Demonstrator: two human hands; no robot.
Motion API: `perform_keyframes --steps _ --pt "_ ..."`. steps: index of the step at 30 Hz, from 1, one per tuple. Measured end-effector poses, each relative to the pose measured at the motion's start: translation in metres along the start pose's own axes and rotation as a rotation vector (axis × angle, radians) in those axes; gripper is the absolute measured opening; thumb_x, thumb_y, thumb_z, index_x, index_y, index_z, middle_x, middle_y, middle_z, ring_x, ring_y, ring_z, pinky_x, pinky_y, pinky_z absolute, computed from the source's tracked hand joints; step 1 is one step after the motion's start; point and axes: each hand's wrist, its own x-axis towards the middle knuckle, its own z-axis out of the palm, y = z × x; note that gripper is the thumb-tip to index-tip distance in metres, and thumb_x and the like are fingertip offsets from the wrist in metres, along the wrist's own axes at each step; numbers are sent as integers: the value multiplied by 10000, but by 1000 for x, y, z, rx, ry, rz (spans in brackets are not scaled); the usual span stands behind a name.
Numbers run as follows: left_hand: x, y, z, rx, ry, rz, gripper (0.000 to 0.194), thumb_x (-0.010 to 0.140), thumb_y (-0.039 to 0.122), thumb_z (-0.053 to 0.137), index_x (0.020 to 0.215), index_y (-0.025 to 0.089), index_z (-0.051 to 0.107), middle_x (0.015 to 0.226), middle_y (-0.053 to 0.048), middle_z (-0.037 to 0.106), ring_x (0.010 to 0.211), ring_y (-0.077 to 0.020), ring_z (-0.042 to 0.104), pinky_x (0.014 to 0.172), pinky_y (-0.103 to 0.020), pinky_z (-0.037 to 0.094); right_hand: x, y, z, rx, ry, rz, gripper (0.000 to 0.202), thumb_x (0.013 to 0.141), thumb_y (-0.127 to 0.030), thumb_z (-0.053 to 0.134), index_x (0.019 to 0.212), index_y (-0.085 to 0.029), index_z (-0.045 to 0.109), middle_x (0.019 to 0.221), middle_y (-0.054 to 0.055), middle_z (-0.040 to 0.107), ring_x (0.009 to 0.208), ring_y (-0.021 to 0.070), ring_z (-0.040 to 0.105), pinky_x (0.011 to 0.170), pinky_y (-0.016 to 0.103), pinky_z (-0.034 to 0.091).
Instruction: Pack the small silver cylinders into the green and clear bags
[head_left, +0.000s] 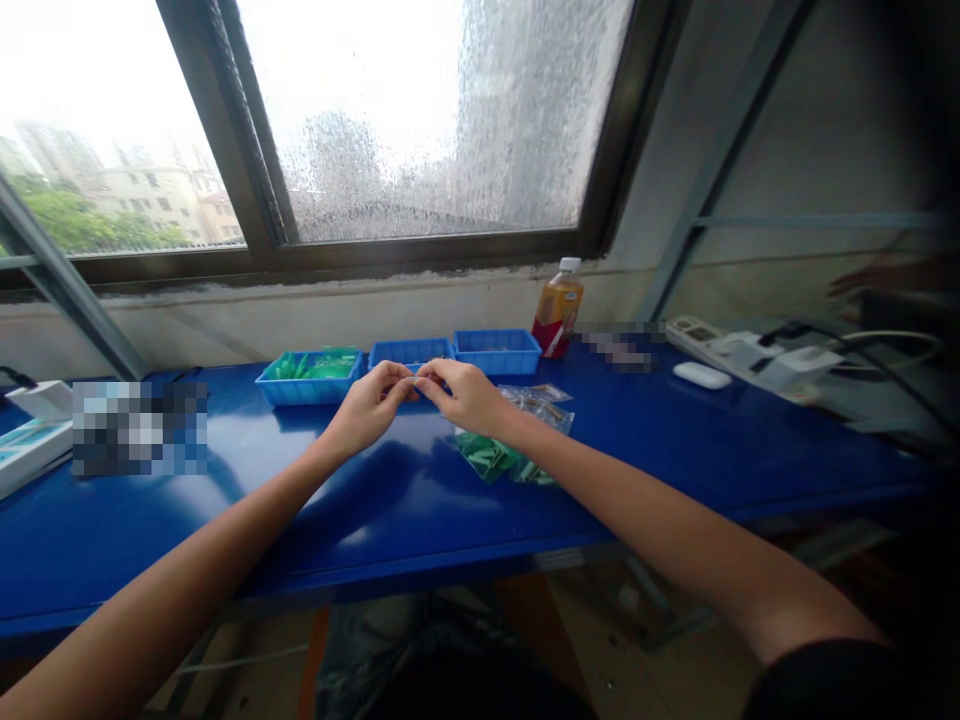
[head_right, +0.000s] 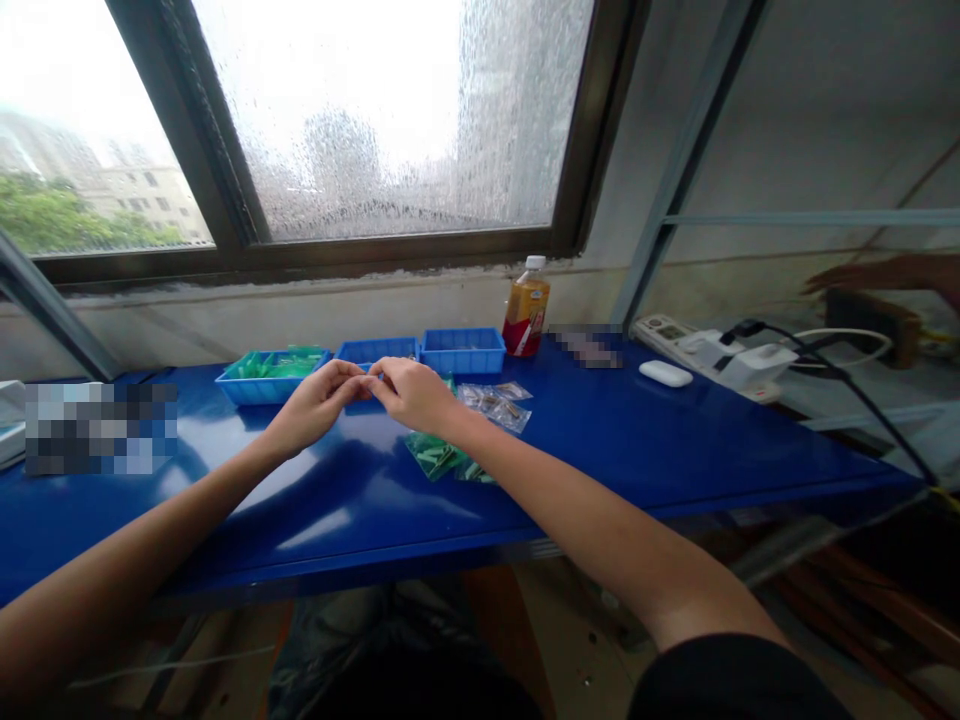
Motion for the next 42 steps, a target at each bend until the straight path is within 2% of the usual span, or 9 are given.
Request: perform_keyframes --steps 5,9,14,18,23,31,36,40,42 --pt "0 -4 1 116 10 -44 253 870 381 405 859 154 516 754 -36 618 726 -163 596 707 -313 467 0 -2 -1 -63 24 -41 121 829 -256 509 866 -157 567 784 37 587 731 141 527 668 253 385" --pt "-8 2 6 385 -45 -3 323 866 410 406 976 143 551 870 -84 652 830 -212 595 762 -366 456 8 20 -9 -204 122 57 231 864 -341 465 793 -163 593 798 59 590 760 162 527 693 273 382" --pt "-23 21 24 580 -366 360 464 854 411 458 1279 227 434 1295 -88 498 1173 -248 434 979 -419 341 16 63 -15 -386 201 279 291 865 -374 454 768 -159 624 814 85 603 800 197 536 714 302 393" --pt "-26 28 31 660 -547 371 340 889 431 381 1119 267 569 1294 -58 502 1166 -249 443 962 -422 343 17 73 -10 -466 166 285 286 863 -388 458 815 -171 639 862 90 610 848 211 534 700 305 400" --pt "-20 18 26 757 -441 222 323 847 489 435 869 204 585 1003 -69 636 984 -253 540 839 -403 407 18 68 -6 -438 141 260 360 862 -474 434 874 -178 639 880 90 606 841 211 526 721 314 398" --pt "-13 0 15 818 -391 159 298 888 368 380 1042 216 583 1117 -69 615 1055 -265 510 886 -421 388 9 47 -14 -308 79 200 442 907 -466 331 791 -155 624 798 82 606 810 185 524 747 297 376" --pt "-10 -9 10 695 -403 132 337 806 448 515 1019 196 585 1111 -93 604 1069 -269 506 899 -410 397 4 17 -8 -256 -58 48 416 919 -426 333 807 -159 633 800 72 618 786 167 518 743 290 369" --pt "-9 -8 12 540 -293 89 333 728 301 624 1019 171 528 1003 -93 621 938 -246 565 808 -379 444 3 2 -4 -207 -99 -8 359 903 -407 387 852 -163 645 855 77 628 826 170 529 771 294 370" --pt "-7 -6 9 462 -198 72 309 723 232 615 1005 169 506 931 -68 627 849 -209 584 751 -341 455 3 0 -6 -180 -70 70 341 888 -420 414 854 -169 642 844 73 632 806 172 541 738 290 378"
